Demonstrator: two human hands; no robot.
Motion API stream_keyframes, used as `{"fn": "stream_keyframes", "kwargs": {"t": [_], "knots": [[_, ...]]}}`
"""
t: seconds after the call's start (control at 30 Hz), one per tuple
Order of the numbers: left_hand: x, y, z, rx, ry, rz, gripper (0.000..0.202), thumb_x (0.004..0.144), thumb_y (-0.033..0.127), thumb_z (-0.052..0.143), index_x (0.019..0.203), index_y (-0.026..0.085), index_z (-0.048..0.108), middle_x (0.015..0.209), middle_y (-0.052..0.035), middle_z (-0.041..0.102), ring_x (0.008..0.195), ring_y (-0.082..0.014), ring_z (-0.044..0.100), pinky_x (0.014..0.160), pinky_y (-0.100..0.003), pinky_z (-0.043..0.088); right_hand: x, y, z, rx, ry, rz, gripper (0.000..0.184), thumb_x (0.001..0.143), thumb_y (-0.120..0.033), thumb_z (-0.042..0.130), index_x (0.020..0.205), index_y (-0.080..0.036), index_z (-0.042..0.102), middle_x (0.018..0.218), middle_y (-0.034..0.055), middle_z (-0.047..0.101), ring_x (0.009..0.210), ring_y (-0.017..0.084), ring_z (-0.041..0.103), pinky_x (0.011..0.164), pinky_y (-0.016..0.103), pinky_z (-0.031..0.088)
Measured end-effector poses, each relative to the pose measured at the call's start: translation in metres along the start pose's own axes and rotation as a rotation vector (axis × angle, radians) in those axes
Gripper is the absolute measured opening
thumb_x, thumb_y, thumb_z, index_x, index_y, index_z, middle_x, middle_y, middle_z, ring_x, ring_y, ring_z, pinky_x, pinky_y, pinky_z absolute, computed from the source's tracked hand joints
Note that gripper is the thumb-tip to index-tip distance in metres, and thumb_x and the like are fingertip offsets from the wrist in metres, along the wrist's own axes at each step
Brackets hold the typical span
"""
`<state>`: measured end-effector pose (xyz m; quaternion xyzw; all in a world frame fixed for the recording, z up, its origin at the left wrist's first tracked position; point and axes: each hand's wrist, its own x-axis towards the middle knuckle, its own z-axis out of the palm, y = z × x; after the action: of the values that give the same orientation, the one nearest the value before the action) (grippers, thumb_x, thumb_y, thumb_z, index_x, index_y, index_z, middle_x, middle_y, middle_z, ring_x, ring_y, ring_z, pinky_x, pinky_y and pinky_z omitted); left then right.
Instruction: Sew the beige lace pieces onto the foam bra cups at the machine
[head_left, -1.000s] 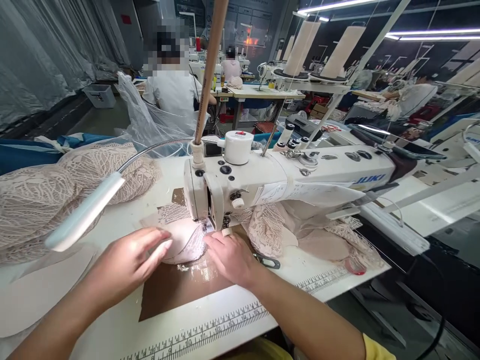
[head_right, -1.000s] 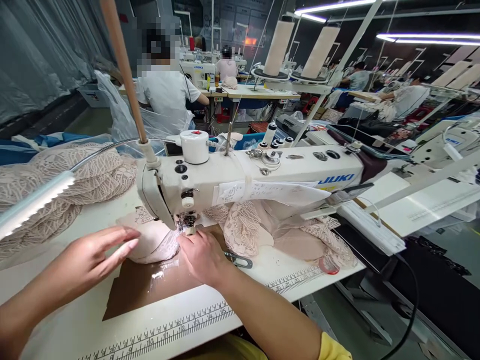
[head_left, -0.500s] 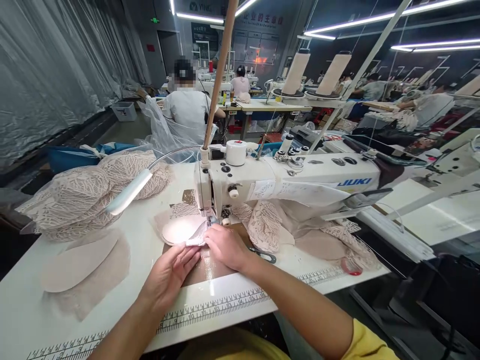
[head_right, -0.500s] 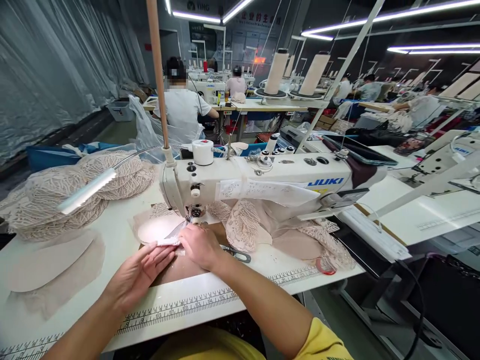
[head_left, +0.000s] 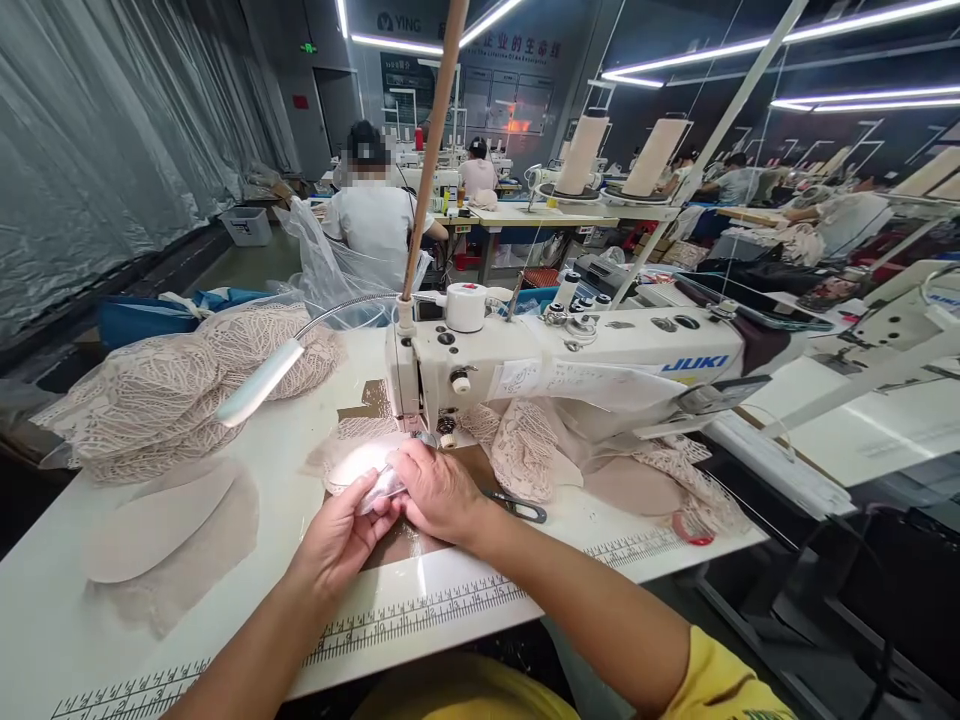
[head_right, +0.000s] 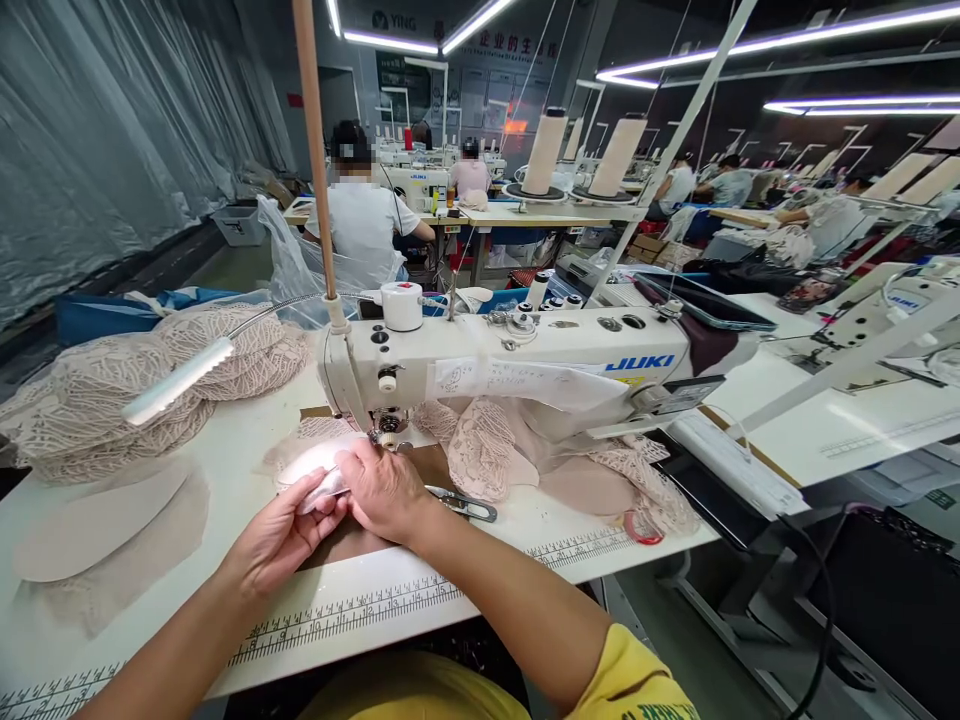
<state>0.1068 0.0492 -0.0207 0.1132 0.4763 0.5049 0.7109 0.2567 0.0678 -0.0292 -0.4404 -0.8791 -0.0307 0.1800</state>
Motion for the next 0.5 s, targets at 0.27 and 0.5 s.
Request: {"fn": "stream_keyframes", "kwargs": {"t": [0.27, 0.5], "knots": [[-0.031, 0.015, -0.051, 0.423, -0.209, -0.109, 0.039, 0.080, 0.037, 0.069, 0.057, 0.018, 0.043, 0.045, 0.0091, 0.033, 0.044, -0.0088, 0.044, 0.059, -0.027, 0.052, -0.004, 0.004, 0.003, 0.000, 0.003, -0.206, 0.021, 0.094, -0.022, 0.044, 0.078, -0.017, 0.057, 0.080, 0.0041, 0.059, 0.078, 0.018, 0.048, 0.069, 0.031, 0.036], [-0.043, 0.065, -0.058, 1.340, -0.506, 0.338, 0.026, 0.087, 0.040, 0.055, 0.072, 0.020, 0.056, 0.066, 0.0006, 0.054, 0.062, -0.0146, 0.049, 0.057, -0.023, 0.040, -0.033, 0.004, -0.009, 0.178, -0.147, -0.277, 0.010, 0.090, -0.016, 0.050, 0.094, -0.018, 0.060, 0.093, 0.0044, 0.063, 0.082, 0.017, 0.048, 0.068, 0.029, 0.033]]}}
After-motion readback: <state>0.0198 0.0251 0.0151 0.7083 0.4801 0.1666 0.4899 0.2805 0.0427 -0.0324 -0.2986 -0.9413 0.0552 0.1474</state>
